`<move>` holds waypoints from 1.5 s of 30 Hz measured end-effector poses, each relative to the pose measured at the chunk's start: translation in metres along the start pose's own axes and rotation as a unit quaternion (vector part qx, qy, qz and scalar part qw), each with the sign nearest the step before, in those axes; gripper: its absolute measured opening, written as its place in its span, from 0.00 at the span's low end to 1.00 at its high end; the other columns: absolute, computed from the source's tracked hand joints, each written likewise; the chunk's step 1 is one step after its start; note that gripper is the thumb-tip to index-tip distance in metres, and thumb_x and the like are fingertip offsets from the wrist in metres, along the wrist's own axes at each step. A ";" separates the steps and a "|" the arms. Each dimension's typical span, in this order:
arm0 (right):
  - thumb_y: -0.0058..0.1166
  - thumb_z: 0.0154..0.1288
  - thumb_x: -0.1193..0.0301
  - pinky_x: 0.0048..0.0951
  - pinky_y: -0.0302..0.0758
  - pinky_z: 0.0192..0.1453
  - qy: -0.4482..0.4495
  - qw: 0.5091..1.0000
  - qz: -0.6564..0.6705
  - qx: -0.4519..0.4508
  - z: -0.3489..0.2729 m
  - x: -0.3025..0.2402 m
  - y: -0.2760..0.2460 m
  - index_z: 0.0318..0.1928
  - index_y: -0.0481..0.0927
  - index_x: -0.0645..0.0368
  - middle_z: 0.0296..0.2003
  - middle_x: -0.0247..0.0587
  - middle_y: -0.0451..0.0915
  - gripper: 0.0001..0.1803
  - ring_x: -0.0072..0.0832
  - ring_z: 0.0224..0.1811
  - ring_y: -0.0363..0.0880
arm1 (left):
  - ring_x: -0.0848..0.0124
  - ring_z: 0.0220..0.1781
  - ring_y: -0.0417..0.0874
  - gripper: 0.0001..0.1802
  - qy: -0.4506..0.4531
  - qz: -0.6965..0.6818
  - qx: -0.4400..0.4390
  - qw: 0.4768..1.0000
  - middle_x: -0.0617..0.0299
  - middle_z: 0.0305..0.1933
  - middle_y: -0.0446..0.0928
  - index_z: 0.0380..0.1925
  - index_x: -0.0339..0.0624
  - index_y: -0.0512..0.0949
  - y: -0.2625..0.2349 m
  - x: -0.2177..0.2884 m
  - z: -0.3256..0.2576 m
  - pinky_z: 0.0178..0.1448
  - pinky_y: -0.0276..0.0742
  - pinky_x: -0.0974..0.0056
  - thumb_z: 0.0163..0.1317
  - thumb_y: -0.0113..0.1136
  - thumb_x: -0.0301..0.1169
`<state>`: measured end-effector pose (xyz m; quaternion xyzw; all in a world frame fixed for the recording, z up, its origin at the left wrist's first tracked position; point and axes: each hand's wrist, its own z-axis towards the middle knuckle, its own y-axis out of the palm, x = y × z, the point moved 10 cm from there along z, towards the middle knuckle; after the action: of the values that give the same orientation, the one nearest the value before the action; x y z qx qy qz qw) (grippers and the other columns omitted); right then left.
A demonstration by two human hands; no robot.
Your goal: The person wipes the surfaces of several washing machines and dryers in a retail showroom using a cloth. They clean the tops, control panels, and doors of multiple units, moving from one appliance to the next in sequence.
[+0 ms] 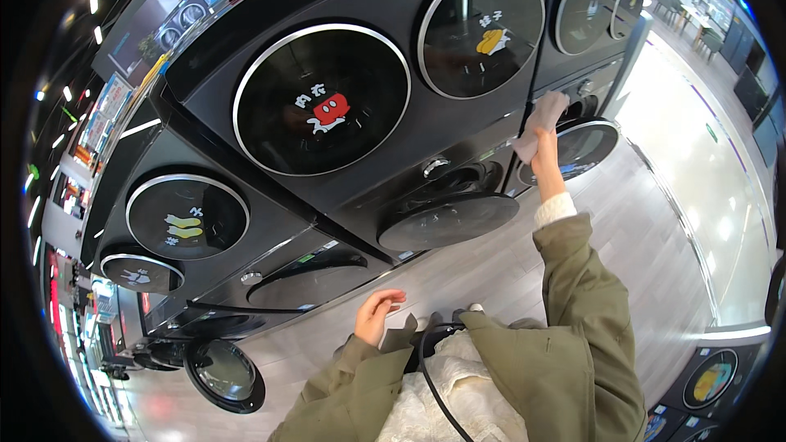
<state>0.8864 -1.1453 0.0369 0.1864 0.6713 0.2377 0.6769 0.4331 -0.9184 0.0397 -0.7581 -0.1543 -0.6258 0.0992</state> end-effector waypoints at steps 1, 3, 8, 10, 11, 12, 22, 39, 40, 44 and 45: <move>0.42 0.52 0.78 0.37 0.71 0.54 -0.006 1.000 -0.009 0.006 0.018 0.008 0.004 0.65 0.58 0.59 0.61 0.48 0.63 0.35 0.40 0.63 0.61 | 0.68 0.52 0.78 0.14 -0.008 -0.003 0.022 1.000 0.56 0.49 0.76 0.48 0.35 0.74 -0.006 -0.004 -0.005 0.54 0.73 0.64 0.67 0.40 0.24; 0.42 0.51 0.80 0.37 0.72 0.50 0.037 0.998 0.005 0.042 0.029 0.038 0.023 0.64 0.60 0.58 0.59 0.46 0.64 0.35 0.38 0.62 0.62 | 0.67 0.52 0.78 0.14 -0.028 -0.012 0.063 0.998 0.56 0.49 0.76 0.47 0.36 0.74 -0.018 -0.012 -0.018 0.54 0.73 0.64 0.67 0.40 0.24; 0.39 0.51 0.84 0.35 0.41 0.73 -0.097 0.978 -0.150 0.103 -0.004 0.092 0.094 0.66 0.52 0.68 0.70 0.58 0.45 0.38 0.44 0.74 0.40 | 0.65 0.50 0.79 0.14 -0.053 -0.018 0.160 0.985 0.54 0.47 0.78 0.46 0.36 0.75 -0.042 -0.020 -0.035 0.54 0.73 0.63 0.66 0.41 0.24; 0.40 0.50 0.86 0.37 0.33 0.75 -0.144 0.962 -0.209 0.097 -0.037 0.097 0.126 0.66 0.50 0.71 0.70 0.60 0.41 0.39 0.48 0.74 0.35 | 0.65 0.49 0.79 0.13 -0.064 -0.030 0.183 0.981 0.53 0.45 0.79 0.45 0.35 0.75 -0.046 -0.021 -0.038 0.53 0.74 0.62 0.65 0.43 0.23; 0.40 0.49 0.87 0.38 0.33 0.75 -0.162 0.948 -0.261 0.085 -0.053 0.102 0.141 0.66 0.49 0.71 0.71 0.60 0.39 0.40 0.50 0.74 0.35 | 0.64 0.48 0.80 0.13 -0.070 -0.034 0.194 0.978 0.52 0.44 0.79 0.44 0.34 0.75 -0.049 -0.022 -0.039 0.52 0.74 0.62 0.64 0.43 0.23; 0.40 0.50 0.87 0.37 0.33 0.75 -0.159 0.946 -0.275 0.066 -0.075 0.108 0.160 0.67 0.48 0.69 0.71 0.57 0.37 0.40 0.47 0.74 0.33 | 0.64 0.48 0.80 0.13 -0.066 -0.032 0.200 0.977 0.52 0.44 0.79 0.44 0.34 0.76 -0.052 -0.023 -0.043 0.53 0.75 0.63 0.66 0.42 0.24; 0.40 0.47 0.92 0.46 0.31 0.74 -0.150 0.959 -0.234 -0.055 -0.229 0.144 0.280 0.59 0.58 0.67 0.71 0.59 0.33 0.34 0.55 0.74 0.28 | 0.63 0.45 0.81 0.13 -0.057 -0.056 0.200 0.977 0.50 0.42 0.79 0.44 0.32 0.75 -0.076 -0.031 -0.042 0.54 0.75 0.62 0.67 0.42 0.24; 0.37 0.52 0.84 0.51 0.61 0.69 0.643 0.692 0.280 -0.172 -0.320 0.291 0.293 0.57 0.58 0.70 0.59 0.58 0.64 0.28 0.51 0.63 0.64 | 0.61 0.46 0.80 0.13 -0.020 -0.104 0.153 0.983 0.49 0.41 0.78 0.46 0.30 0.73 -0.083 -0.037 -0.021 0.55 0.75 0.58 0.66 0.43 0.24; 0.36 0.52 0.87 0.54 0.62 0.68 0.607 0.717 0.302 -0.162 -0.302 0.298 0.286 0.54 0.63 0.69 0.56 0.57 0.67 0.25 0.51 0.61 0.66 | 0.61 0.46 0.80 0.13 -0.023 -0.106 0.155 0.982 0.49 0.41 0.78 0.46 0.30 0.73 -0.078 -0.038 -0.019 0.55 0.75 0.58 0.66 0.43 0.24; 0.32 0.63 0.83 0.46 0.64 0.67 0.632 0.560 0.486 -0.225 -0.276 0.266 0.272 0.52 0.65 0.76 0.57 0.59 0.65 0.17 0.47 0.61 0.65 | 0.61 0.46 0.80 0.13 -0.025 -0.114 0.189 0.975 0.49 0.42 0.78 0.47 0.30 0.72 -0.055 -0.042 -0.014 0.56 0.75 0.58 0.66 0.42 0.24; 0.39 0.57 0.86 0.46 0.70 0.62 0.673 0.611 0.400 -0.114 -0.257 0.327 0.246 0.43 0.69 0.73 0.51 0.61 0.70 0.13 0.45 0.51 0.73 | 0.61 0.47 0.79 0.13 -0.032 -0.104 0.177 0.978 0.49 0.43 0.78 0.47 0.30 0.72 -0.042 -0.033 -0.002 0.56 0.75 0.58 0.66 0.42 0.24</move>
<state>0.6081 -0.7748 -0.0982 0.1451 0.7646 0.6179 -0.1120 0.4102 -0.8837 0.0059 -0.7280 -0.3436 -0.5709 0.1613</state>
